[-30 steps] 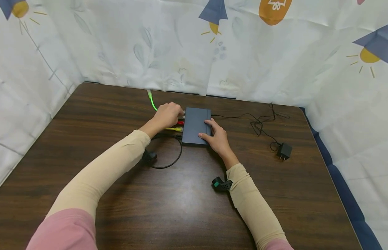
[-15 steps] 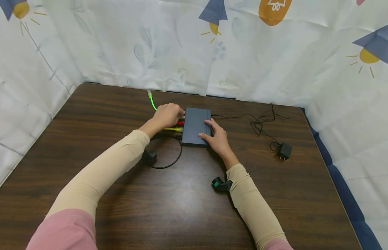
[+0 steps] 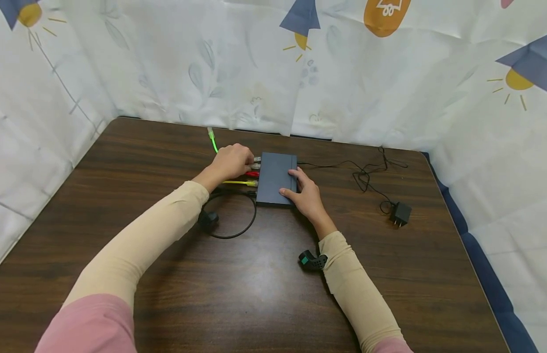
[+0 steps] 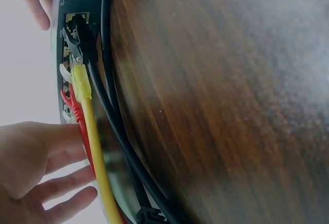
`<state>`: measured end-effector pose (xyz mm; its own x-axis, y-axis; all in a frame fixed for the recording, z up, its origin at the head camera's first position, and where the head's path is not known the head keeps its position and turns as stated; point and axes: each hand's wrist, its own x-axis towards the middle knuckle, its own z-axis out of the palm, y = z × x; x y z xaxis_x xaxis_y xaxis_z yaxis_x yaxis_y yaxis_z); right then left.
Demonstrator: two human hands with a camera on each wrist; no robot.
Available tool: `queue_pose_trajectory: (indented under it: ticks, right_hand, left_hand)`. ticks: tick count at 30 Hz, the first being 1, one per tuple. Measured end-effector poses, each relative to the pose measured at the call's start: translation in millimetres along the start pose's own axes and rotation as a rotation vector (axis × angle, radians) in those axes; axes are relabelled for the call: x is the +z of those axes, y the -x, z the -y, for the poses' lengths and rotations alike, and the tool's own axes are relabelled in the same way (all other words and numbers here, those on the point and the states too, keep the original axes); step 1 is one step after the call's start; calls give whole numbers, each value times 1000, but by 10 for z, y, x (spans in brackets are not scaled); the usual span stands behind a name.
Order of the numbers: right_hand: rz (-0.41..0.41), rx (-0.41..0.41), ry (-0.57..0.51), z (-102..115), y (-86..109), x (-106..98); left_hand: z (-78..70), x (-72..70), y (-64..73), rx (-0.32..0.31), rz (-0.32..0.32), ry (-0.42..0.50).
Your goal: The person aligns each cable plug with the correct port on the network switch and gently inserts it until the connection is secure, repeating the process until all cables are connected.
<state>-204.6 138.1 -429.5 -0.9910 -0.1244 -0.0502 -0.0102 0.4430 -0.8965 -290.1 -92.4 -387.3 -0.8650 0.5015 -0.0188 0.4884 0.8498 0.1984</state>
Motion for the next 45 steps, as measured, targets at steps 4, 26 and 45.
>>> queue_pose_trajectory:
  ticks: [4,26,45]
  right_hand:
    - [16,2,7,5,1,-4]
    - [56,-64,93,-11,6,-30]
    - [71,-60,118,7,15,-29]
  left_hand:
    - [14,0,-4,-6,8,6]
    - [32,-30,-63,33,31,77]
    - [53,0,-130,64,49,117]
